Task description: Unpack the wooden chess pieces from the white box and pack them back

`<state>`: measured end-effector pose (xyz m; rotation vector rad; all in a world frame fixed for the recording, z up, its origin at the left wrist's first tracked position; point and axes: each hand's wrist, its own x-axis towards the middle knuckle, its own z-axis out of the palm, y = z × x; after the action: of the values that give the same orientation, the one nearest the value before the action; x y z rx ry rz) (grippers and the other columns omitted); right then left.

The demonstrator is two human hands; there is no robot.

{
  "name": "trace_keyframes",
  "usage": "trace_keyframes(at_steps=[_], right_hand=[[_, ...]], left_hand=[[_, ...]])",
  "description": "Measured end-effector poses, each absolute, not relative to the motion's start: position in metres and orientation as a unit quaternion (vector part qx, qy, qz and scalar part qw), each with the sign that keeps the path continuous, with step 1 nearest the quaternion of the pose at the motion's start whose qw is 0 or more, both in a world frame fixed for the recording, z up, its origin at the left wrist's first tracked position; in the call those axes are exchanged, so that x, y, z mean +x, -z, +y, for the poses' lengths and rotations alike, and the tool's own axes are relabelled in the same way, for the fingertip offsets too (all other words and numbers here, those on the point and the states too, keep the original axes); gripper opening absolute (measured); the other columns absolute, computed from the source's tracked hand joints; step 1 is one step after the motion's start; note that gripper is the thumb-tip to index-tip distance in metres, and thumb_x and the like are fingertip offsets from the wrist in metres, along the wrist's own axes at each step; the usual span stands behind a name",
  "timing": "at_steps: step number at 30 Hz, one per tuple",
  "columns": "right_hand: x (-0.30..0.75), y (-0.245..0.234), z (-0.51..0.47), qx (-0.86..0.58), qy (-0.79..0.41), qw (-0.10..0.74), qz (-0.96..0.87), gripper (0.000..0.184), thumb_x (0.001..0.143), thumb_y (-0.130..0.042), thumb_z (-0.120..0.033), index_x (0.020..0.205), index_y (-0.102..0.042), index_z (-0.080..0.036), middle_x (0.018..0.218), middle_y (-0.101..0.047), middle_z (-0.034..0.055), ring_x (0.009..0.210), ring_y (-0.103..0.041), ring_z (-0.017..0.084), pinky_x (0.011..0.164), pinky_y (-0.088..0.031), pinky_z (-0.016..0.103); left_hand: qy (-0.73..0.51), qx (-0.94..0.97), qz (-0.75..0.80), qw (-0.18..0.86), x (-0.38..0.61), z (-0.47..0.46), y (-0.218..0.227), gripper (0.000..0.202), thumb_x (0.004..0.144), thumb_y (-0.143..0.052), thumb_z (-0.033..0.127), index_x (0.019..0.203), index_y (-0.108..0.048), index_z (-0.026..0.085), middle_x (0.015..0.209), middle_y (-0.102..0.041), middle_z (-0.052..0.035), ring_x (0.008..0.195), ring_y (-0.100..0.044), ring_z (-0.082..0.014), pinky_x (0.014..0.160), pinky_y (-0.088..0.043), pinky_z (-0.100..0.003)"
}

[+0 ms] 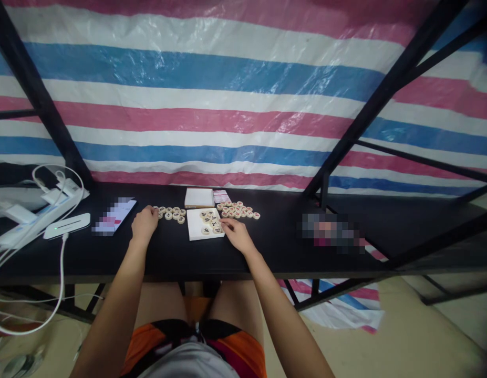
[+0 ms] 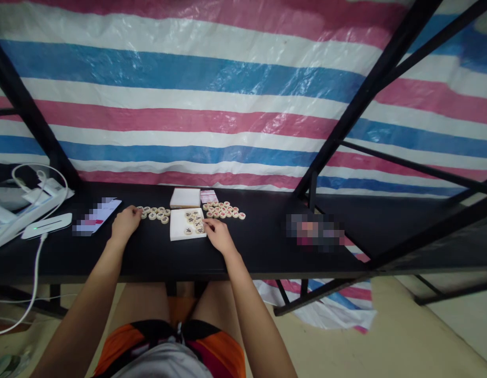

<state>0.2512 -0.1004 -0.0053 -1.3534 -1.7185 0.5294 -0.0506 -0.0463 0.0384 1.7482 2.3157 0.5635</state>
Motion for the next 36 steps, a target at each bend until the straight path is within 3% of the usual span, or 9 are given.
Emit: trace_keyframes(at_steps=[12,15,19,26,36], right_hand=[[0.249,0.000,-0.104,-0.540,-0.233,0.427,-0.687,0.030,0.081,-0.049,-0.033,0.099,-0.068,-0.018,0.070,-0.064,0.0008,0.065,-0.057,0.014,0.070,-0.045,0.026],[0.248,0.000,-0.104,-0.535,-0.230,0.428,-0.691,0.030,0.081,-0.050,-0.032,0.099,-0.068,-0.017,0.070,-0.064,0.0006,0.065,-0.056,0.014,0.070,-0.045,0.026],[0.248,0.002,-0.104,-0.530,-0.228,0.423,-0.698,0.029,0.081,-0.050,-0.031,0.099,-0.068,-0.018,0.072,-0.065,0.0013,0.066,-0.057,0.014,0.070,-0.045,0.026],[0.248,0.002,-0.104,-0.524,-0.223,0.416,-0.709,0.028,0.082,-0.050,-0.029,0.100,-0.068,-0.018,0.072,-0.065,0.0011,0.066,-0.057,0.014,0.071,-0.045,0.027],[0.247,0.000,-0.106,-0.526,-0.233,0.415,-0.705,0.026,0.083,-0.050,-0.031,0.096,-0.069,-0.018,0.074,-0.067,0.0013,0.067,-0.058,0.014,0.069,-0.044,0.025]], left_hand=[[-0.224,0.631,0.741,0.048,-0.039,-0.054,-0.044,0.028,0.087,-0.043,0.037,0.096,-0.062,0.019,0.092,-0.067,-0.0124,0.088,-0.063,-0.0301,0.073,-0.046,-0.036],[-0.275,0.747,0.605,0.006,-0.016,-0.060,-0.042,0.026,0.090,-0.041,0.032,0.094,-0.062,0.018,0.092,-0.064,-0.0098,0.091,-0.059,-0.0238,0.078,-0.044,-0.033],[-0.210,0.917,0.340,0.003,0.021,-0.072,-0.033,0.031,0.094,-0.039,0.036,0.104,-0.063,0.019,0.100,-0.062,-0.0081,0.098,-0.054,-0.0207,0.089,-0.039,-0.034],[-0.153,0.947,0.279,-0.029,0.036,-0.085,-0.024,0.037,0.097,-0.032,0.034,0.116,-0.060,0.021,0.097,-0.062,-0.0081,0.095,-0.054,-0.0208,0.084,-0.036,-0.035],[-0.217,0.929,0.279,0.110,0.035,-0.084,-0.025,0.023,0.093,-0.043,0.029,0.102,-0.062,0.020,0.100,-0.061,-0.0061,0.097,-0.056,-0.0181,0.089,-0.042,-0.031]])
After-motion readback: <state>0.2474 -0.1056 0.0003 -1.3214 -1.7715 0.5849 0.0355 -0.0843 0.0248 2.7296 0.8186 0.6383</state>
